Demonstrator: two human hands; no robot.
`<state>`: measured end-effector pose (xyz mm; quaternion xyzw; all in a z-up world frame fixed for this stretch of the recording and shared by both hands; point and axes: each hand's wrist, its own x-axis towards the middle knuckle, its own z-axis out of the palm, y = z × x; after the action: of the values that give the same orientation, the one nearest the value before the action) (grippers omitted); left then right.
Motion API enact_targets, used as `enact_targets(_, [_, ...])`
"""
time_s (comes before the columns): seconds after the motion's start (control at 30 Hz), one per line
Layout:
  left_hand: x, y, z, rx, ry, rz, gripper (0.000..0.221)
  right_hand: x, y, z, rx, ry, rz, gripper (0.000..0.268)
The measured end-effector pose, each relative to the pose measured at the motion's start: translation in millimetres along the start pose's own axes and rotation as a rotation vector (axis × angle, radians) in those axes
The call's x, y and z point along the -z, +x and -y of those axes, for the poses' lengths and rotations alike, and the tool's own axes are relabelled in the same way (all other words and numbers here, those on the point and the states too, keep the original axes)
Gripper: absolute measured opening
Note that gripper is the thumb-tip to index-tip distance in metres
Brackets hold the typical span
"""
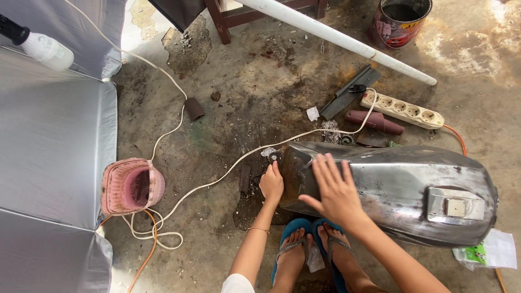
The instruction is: The person manually sands the surface of a motorcycle fuel tank with sandpaper to prepare it for finishing.
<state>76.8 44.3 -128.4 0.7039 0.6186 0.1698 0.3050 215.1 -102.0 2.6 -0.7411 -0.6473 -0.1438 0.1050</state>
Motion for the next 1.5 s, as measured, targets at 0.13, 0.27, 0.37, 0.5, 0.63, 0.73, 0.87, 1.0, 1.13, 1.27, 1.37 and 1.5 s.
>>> enact_targets(0.13, [-0.7, -0.5, -1.2, 0.007, -0.008, 0.009, 0.061, 14.1, -5.7, -52.1, -0.227, 0.021, 0.116, 0.098])
enact_targets(0.27, [-1.3, 0.6, 0.3, 0.011, 0.003, 0.01, 0.061, 10.2, -21.7, -95.3, -0.476, 0.088, 0.248, 0.103])
enact_targets(0.37, [-4.4, 2.9, 2.2, 0.014, 0.012, 0.003, 0.06, 14.5, -17.8, -85.6, -0.477, 0.05, 0.257, 0.102])
enact_targets(0.5, [-4.3, 0.9, 2.4, 0.006, 0.015, 0.006, 0.06, 9.9, -5.5, -32.5, -0.205, -0.068, 0.108, 0.099])
enact_targets(0.63, [-1.1, 2.4, 1.4, -0.004, 0.009, 0.004, 0.061, 0.3, -2.3, 7.4, -0.063, 0.002, 0.01, 0.096])
enact_targets(0.73, [-2.5, 3.3, 2.7, -0.006, 0.007, 0.004, 0.06, -0.1, -3.1, 7.5, -0.027, 0.011, -0.04, 0.093])
enact_targets(0.87, [-1.5, 1.4, 1.6, -0.012, -0.006, 0.006, 0.06, 3.2, -10.4, -12.4, -0.085, 0.015, -0.015, 0.094])
enact_targets(1.0, [-4.6, 3.7, 4.2, -0.011, 0.008, 0.006, 0.06, 14.6, -13.5, -48.7, -0.287, -0.007, 0.071, 0.095])
enact_targets(1.13, [-4.6, 3.4, 4.0, -0.011, 0.008, 0.007, 0.059, 11.8, -28.3, -91.7, -0.454, 0.069, 0.141, 0.098])
enact_targets(1.27, [-5.7, 3.5, 4.6, -0.007, 0.018, 0.002, 0.059, 10.9, -33.0, -97.3, -0.545, 0.089, 0.21, 0.099])
enact_targets(1.37, [-5.1, 2.9, 2.9, -0.012, 0.019, -0.008, 0.059, 7.7, -28.1, -75.5, -0.464, 0.036, 0.163, 0.095])
enact_targets(1.5, [-1.2, 1.6, 0.2, -0.019, 0.008, -0.005, 0.058, 7.5, -20.9, -28.2, -0.239, 0.076, 0.116, 0.086])
